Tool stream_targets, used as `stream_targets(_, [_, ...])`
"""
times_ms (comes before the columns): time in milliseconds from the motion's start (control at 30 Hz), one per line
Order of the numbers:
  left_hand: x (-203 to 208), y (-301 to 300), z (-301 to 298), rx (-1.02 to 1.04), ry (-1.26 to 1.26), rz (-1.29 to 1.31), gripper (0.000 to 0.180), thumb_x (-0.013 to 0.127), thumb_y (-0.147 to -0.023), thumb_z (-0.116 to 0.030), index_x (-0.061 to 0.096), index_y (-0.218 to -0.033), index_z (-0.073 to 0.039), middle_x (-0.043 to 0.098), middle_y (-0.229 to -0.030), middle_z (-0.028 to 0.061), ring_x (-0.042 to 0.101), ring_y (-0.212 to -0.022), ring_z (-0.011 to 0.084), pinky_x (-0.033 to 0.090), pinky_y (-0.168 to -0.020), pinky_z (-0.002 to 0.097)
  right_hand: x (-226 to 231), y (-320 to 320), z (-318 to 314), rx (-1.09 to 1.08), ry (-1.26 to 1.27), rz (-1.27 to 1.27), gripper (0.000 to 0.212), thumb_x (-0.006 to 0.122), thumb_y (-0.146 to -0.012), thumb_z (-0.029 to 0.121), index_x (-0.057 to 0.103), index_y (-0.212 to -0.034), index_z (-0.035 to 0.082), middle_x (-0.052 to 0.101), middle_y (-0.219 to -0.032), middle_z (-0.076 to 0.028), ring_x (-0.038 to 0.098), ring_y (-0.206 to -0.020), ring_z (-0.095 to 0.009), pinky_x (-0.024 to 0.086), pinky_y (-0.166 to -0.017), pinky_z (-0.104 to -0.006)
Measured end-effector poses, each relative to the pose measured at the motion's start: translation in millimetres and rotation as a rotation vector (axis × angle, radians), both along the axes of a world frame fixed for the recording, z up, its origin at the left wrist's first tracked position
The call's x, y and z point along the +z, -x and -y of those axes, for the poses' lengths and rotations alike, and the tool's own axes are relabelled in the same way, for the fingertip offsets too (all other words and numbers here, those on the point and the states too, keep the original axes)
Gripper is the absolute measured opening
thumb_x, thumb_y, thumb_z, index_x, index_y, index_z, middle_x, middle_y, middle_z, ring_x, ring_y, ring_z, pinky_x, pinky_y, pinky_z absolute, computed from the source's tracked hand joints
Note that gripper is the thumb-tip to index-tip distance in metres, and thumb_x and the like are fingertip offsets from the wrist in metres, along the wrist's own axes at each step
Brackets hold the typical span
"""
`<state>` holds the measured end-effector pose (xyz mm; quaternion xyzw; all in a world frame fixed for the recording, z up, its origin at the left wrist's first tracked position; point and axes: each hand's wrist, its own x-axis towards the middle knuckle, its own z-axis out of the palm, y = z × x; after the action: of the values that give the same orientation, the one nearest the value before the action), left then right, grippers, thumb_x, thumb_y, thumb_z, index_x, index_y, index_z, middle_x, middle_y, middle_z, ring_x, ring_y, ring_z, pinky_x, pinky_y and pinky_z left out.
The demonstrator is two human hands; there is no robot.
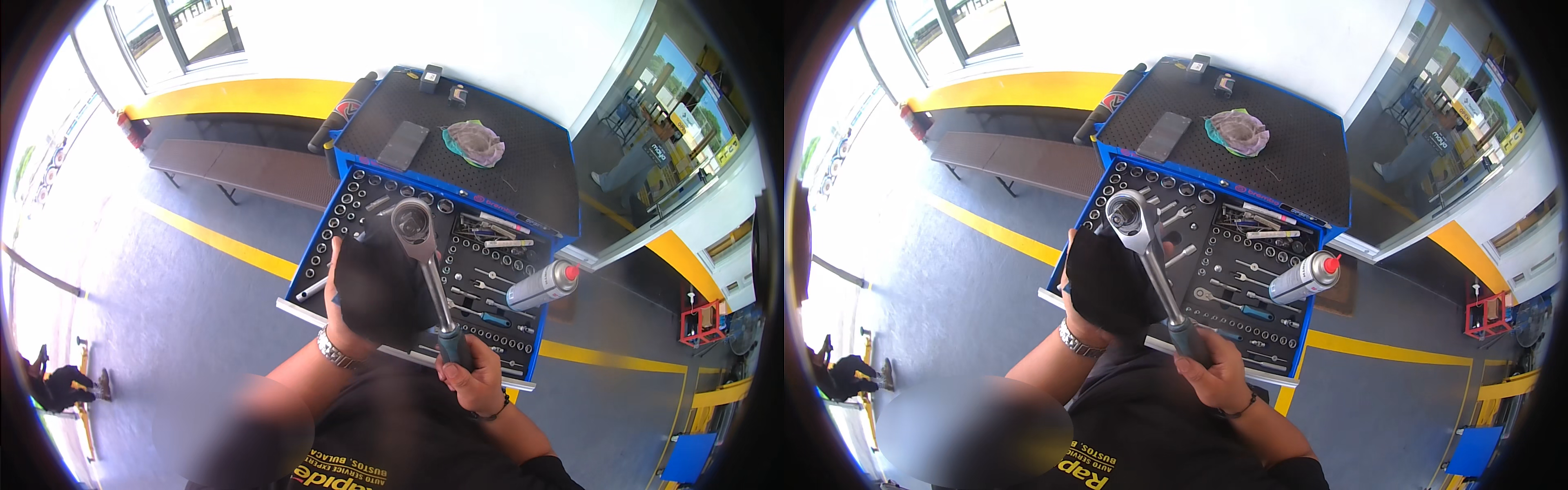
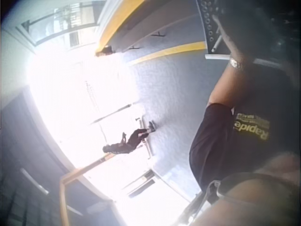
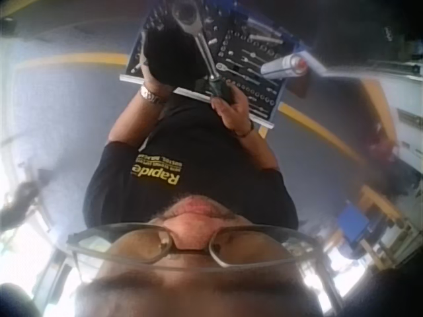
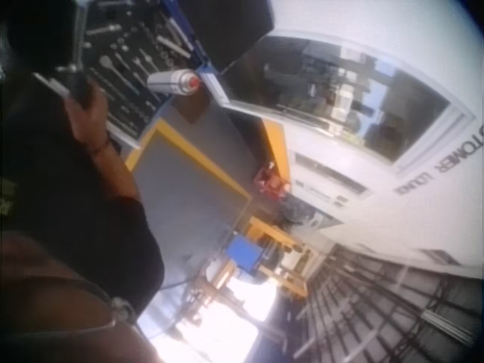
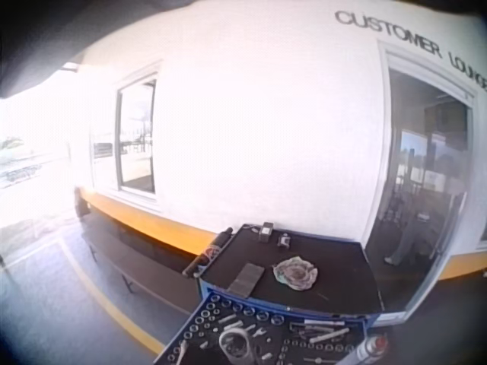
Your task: The person cleans various hand tools from a blue toolbox using a spray can and a cloth. They pick up items such as a ratchet, a screwdriver, and a torque wrench, spray them, and wipe them down before placing them back into the drawer.
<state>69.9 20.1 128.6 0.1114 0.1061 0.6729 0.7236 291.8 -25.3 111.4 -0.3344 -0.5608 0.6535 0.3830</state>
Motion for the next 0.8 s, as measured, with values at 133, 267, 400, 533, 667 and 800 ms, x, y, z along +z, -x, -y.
stream_targets(133, [19.3, 8.2, 7.1, -0.033, -0.285, 0.277, 0.056, 0.039, -0.101, -0.054, 0.056, -0.126, -0.007, 0.062, -0.119, 0.0119, 0.061, -0.111, 0.0271, 0.048, -0.100, 0.0444, 8.7, -6.9, 5.0, -0.013, -0.101, 0.068, 0.037, 0.072, -0.089, 0.025, 0.060, -0.112, -0.001, 0.067, -0.081, -0.004, 0.062, -0.071, -0.011, 0.049, -0.067, -0.0254])
stream_targets(267, [26.5, 1.1, 16.2, 0.026, -0.234, 0.138, 0.054, 0.045, -0.098, -0.050, 0.052, -0.130, -0.006, 0.061, -0.120, 0.0131, 0.060, -0.111, 0.0270, 0.049, -0.098, 0.0438, 13.3, -10.6, 12.8, -0.041, -0.266, 0.111, 0.039, 0.073, -0.089, 0.029, 0.058, -0.109, -0.002, 0.065, -0.079, -0.006, 0.061, -0.067, -0.011, 0.049, -0.061, -0.0251])
stream_targets(400, [32.4, -5.7, 19.6, 0.045, -0.216, 0.057, 0.056, 0.052, -0.095, -0.045, 0.047, -0.133, -0.005, 0.060, -0.120, 0.0144, 0.060, -0.111, 0.0269, 0.049, -0.097, 0.0431, 20.5, -14.4, 20.2, -0.070, -0.344, 0.142, 0.040, 0.073, -0.088, 0.029, 0.057, -0.108, -0.002, 0.064, -0.079, -0.007, 0.060, -0.066, -0.011, 0.049, -0.060, -0.0250])
stream_targets(533, [39.3, -9.7, 19.5, 0.063, -0.237, 0.005, 0.060, 0.059, -0.092, -0.040, 0.043, -0.137, -0.004, 0.059, -0.121, 0.0156, 0.059, -0.112, 0.0267, 0.050, -0.096, 0.0424, 23.2, -17.6, 25.6, -0.073, -0.358, 0.135, 0.039, 0.073, -0.088, 0.026, 0.056, -0.109, -0.002, 0.064, -0.081, -0.007, 0.060, -0.066, -0.011, 0.050, -0.060, -0.0251])
stream_targets(667, [59.9, -15.4, 15.1, 0.077, -0.348, -0.084, 0.067, 0.065, -0.088, -0.036, 0.039, -0.141, -0.003, 0.058, -0.122, 0.0169, 0.059, -0.112, 0.0266, 0.051, -0.094, 0.0417, 20.7, -18.4, 27.5, -0.069, -0.335, 0.100, 0.039, 0.073, -0.088, 0.025, 0.056, -0.110, -0.002, 0.065, -0.082, -0.007, 0.059, -0.067, -0.011, 0.049, -0.060, -0.0249])
stream_targets(800, [83.3, -22.5, 8.5, 0.079, -0.528, -0.211, 0.076, 0.072, -0.085, -0.031, 0.035, -0.144, -0.002, 0.056, -0.122, 0.0182, 0.058, -0.112, 0.0265, 0.051, -0.093, 0.0410, 19.9, -19.8, 26.6, -0.049, -0.309, 0.138, 0.041, 0.074, -0.088, 0.025, 0.056, -0.112, -0.003, 0.065, -0.082, -0.006, 0.059, -0.067, -0.010, 0.049, -0.061, -0.0247])
